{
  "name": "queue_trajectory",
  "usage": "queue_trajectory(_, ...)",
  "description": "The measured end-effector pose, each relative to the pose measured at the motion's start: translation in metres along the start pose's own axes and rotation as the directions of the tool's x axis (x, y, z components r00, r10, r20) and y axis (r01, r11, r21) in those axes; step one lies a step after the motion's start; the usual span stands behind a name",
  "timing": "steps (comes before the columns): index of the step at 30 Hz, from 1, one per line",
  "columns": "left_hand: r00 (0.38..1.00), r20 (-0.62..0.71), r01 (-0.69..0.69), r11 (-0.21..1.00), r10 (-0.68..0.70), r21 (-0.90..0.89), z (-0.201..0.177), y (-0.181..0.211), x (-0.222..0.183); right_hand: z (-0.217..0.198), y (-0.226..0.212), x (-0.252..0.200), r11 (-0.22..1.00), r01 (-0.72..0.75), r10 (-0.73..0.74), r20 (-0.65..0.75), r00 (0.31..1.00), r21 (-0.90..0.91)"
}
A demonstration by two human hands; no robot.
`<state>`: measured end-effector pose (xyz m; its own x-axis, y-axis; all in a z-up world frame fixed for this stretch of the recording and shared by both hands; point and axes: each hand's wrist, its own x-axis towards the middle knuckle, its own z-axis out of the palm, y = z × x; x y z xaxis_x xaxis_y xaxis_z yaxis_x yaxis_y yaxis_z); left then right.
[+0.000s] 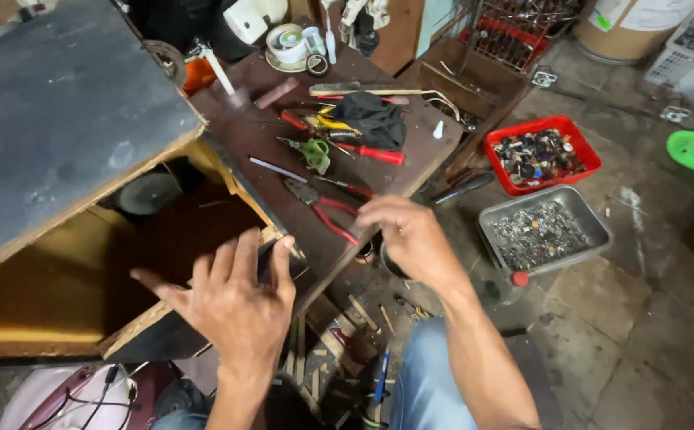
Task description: Trimming and cleaning the edges of a wooden speaker enclosure using small hand tools and scrapers.
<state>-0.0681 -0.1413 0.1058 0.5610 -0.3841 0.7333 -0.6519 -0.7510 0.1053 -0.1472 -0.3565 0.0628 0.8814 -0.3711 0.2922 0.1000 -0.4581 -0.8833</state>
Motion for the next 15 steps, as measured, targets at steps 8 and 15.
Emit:
queue_trajectory(8,1.0,0.015,0.017,0.996,-0.018,0.087,0.006,0.006,0.002,0.0,0.05,0.15,0.979,-0.072,0.068,-0.029,0.997,-0.188)
queue_trajectory(15,0.997,-0.023,0.078,0.991,-0.076,0.106,0.011,0.016,0.011,0.023,0.043,0.219,0.989,-0.046,0.058,0.086,0.995,-0.138)
